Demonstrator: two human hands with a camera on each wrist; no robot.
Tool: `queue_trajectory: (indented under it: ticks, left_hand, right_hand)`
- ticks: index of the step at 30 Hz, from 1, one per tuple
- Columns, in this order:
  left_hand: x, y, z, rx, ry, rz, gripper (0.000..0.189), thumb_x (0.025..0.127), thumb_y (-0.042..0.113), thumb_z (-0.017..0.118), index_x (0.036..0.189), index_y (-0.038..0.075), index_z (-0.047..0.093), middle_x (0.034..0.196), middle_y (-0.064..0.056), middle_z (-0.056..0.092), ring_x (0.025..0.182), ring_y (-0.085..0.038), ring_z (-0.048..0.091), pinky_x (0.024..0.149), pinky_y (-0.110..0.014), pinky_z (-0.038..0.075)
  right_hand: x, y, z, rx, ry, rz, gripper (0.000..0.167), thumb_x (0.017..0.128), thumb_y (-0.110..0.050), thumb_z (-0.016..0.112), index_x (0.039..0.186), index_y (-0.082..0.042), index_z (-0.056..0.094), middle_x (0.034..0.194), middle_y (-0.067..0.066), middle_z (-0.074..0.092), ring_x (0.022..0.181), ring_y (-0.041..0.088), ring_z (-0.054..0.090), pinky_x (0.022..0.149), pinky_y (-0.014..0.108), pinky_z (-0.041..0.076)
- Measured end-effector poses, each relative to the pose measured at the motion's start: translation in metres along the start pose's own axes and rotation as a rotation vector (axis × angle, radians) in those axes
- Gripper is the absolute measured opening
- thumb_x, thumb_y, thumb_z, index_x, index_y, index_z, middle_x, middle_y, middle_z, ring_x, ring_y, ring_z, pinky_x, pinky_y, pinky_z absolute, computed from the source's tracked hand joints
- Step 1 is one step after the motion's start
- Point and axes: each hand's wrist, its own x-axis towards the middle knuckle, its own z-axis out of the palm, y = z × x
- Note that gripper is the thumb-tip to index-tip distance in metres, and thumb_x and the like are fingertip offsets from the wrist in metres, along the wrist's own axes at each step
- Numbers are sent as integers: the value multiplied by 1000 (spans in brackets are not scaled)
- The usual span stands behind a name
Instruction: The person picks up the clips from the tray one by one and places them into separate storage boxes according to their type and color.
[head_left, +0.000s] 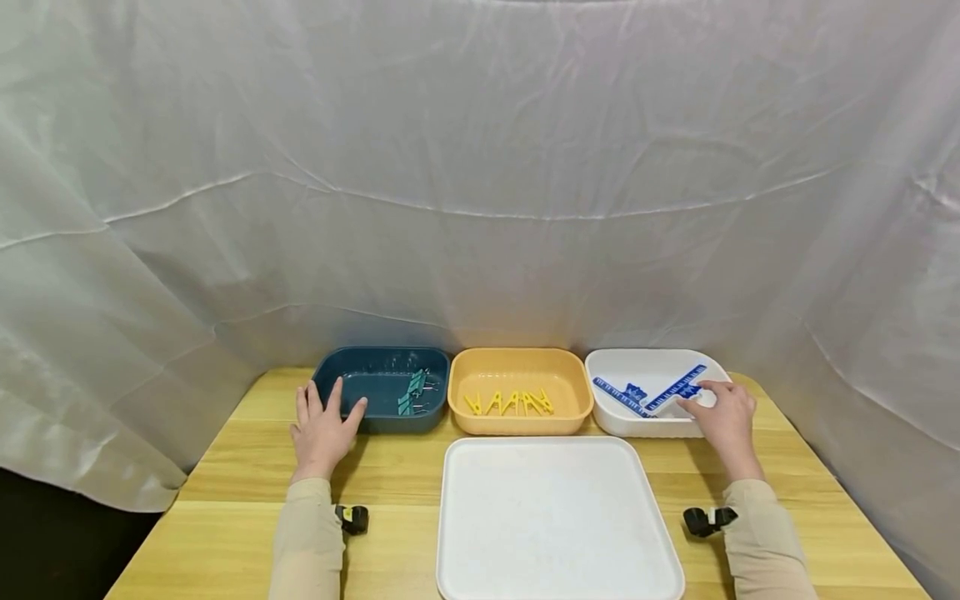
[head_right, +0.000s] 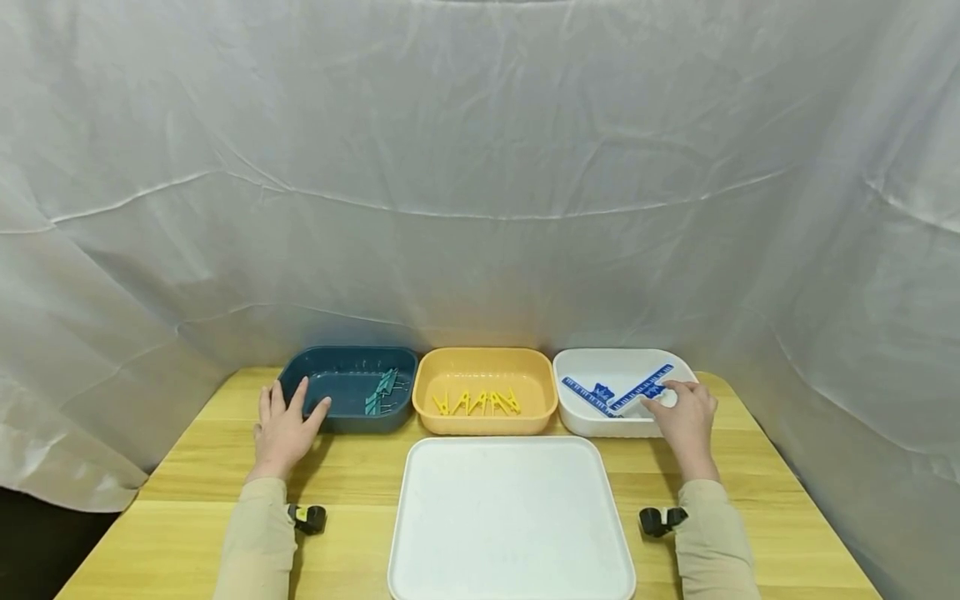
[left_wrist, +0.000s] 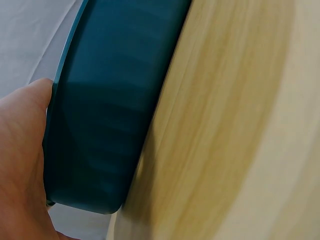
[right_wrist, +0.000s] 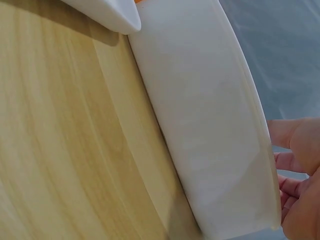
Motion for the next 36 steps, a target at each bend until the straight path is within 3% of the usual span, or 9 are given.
queue_trajectory:
  ticks: [6, 17, 25, 36]
  left_hand:
    - [1, 2, -1, -12, 12, 12, 78, 97, 60, 41, 158, 19, 14, 163, -22, -13, 149, -41, -18, 108, -79, 7]
    - [3, 4, -2, -8, -2, 9, 81, 96, 64, 38, 159, 19, 12, 162, -21, -15, 149, -40, -20, 108, -78, 6]
    - [2, 5, -3, -14, 16, 14, 77, 98, 56, 43, 158, 18, 15, 163, -22, -12, 149, -42, -17, 108, -78, 7]
    - [0, -2, 2, -26, 9, 6, 80, 96, 64, 38, 158, 20, 13, 163, -21, -13, 149, -40, -19, 108, -78, 6]
  right_hand:
    - [1, 2, 1, -33, 9, -40, 54, 89, -21, 69, 129, 11, 51, 133, 40, 38, 125, 55, 25, 99, 63, 25]
    - [5, 2, 3, -87, -16, -27, 54, 88, -23, 69, 127, 11, 53, 131, 39, 37, 118, 52, 27, 90, 59, 28]
    - [7, 0, 1, -139, -51, -35, 55, 87, -25, 70, 125, 12, 54, 129, 41, 39, 113, 53, 28, 91, 60, 26]
    - [9, 0, 0, -190, -117, -49, 57, 86, -27, 70, 124, 13, 54, 127, 41, 41, 112, 55, 29, 90, 63, 28]
